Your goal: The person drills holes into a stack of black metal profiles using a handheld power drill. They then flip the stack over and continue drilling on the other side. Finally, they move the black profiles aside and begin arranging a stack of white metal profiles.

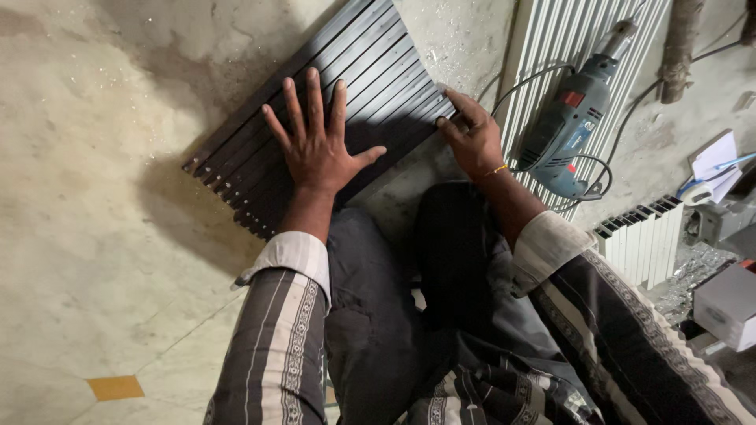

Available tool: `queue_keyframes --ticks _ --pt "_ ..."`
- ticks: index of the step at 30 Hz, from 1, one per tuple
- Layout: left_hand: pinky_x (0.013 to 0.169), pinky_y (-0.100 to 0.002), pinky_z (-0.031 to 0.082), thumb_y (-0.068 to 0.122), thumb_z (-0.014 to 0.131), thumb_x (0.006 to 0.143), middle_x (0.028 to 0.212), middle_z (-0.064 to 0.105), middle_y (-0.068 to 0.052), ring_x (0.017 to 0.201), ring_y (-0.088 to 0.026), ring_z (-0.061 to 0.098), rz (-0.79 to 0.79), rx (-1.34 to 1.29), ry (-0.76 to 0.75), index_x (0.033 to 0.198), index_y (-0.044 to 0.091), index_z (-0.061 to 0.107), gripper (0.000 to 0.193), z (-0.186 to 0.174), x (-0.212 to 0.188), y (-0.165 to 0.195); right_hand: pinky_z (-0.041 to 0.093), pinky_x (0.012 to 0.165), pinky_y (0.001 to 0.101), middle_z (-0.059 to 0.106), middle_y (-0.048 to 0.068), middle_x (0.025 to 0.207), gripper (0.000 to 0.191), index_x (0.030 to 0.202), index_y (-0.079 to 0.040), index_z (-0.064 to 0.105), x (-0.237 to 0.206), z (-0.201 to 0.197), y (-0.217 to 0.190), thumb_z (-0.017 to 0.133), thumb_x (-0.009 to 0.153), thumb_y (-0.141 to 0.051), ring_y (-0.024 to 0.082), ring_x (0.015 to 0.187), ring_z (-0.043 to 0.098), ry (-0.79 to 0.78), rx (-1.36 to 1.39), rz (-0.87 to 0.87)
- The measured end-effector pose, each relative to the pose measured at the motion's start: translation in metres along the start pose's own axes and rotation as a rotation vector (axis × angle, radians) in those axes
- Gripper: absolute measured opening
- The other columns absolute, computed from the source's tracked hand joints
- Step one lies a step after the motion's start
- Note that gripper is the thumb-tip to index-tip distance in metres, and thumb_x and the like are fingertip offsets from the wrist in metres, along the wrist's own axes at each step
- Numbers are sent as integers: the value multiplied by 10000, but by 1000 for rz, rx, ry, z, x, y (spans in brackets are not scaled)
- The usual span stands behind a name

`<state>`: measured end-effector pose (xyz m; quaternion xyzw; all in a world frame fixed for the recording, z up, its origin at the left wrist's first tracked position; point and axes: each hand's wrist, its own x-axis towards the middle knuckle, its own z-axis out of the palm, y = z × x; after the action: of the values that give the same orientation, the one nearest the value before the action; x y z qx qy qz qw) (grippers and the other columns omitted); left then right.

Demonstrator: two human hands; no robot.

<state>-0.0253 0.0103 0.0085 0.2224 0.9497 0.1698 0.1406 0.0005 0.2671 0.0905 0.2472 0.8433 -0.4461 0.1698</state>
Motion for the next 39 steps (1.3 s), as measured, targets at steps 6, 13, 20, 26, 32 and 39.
queue_keyframes --ticks 6,13,20,26,32,39 --pt "1154 -825 -36 893 771 730 1739 17 -141 1572 -451 -33 -23 -6 -26 1686 240 212 1286 1 1 -2 435 1164 392 639 165 1437 460 1375 -61 645 0 3 2 762 933 -110 329 1375 570 41 -83 -208" --pt "1162 -824 -25 880 776 736 1741 29 -141 1579 -452 -13 -28 -1 -23 1691 237 215 1281 0 0 0 437 1185 384 637 153 1446 436 1378 -57 644 0 1 4 746 959 -118 323 1397 572 23 -62 -231" --pt "1162 -823 -24 871 797 733 1743 25 -141 1580 -446 -17 2 7 33 1692 230 219 1290 0 0 0 500 1115 363 659 142 1399 529 1414 -107 604 -8 2 2 766 916 -186 296 1316 639 23 113 68" --pt "1173 -820 -28 861 802 744 1751 7 -139 1592 -438 -29 1 8 35 1700 229 197 1295 -1 -1 0 478 1118 369 635 188 1425 495 1366 -108 665 -12 3 12 813 901 -186 315 1339 611 72 -89 -42" --pt "1161 -819 -39 888 782 749 1744 15 -143 1579 -443 -27 4 8 34 1701 241 171 1303 7 -3 -3 486 1103 383 588 151 1472 527 1411 -146 626 -11 6 14 785 914 -217 297 1350 586 15 -30 97" --pt "1174 -798 -24 891 757 764 1745 39 -139 1582 -441 -8 0 -2 31 1699 246 151 1288 -2 -10 -1 535 1018 424 605 275 1328 773 1483 -16 379 -63 -82 38 860 881 -79 410 1205 622 546 -772 -477"
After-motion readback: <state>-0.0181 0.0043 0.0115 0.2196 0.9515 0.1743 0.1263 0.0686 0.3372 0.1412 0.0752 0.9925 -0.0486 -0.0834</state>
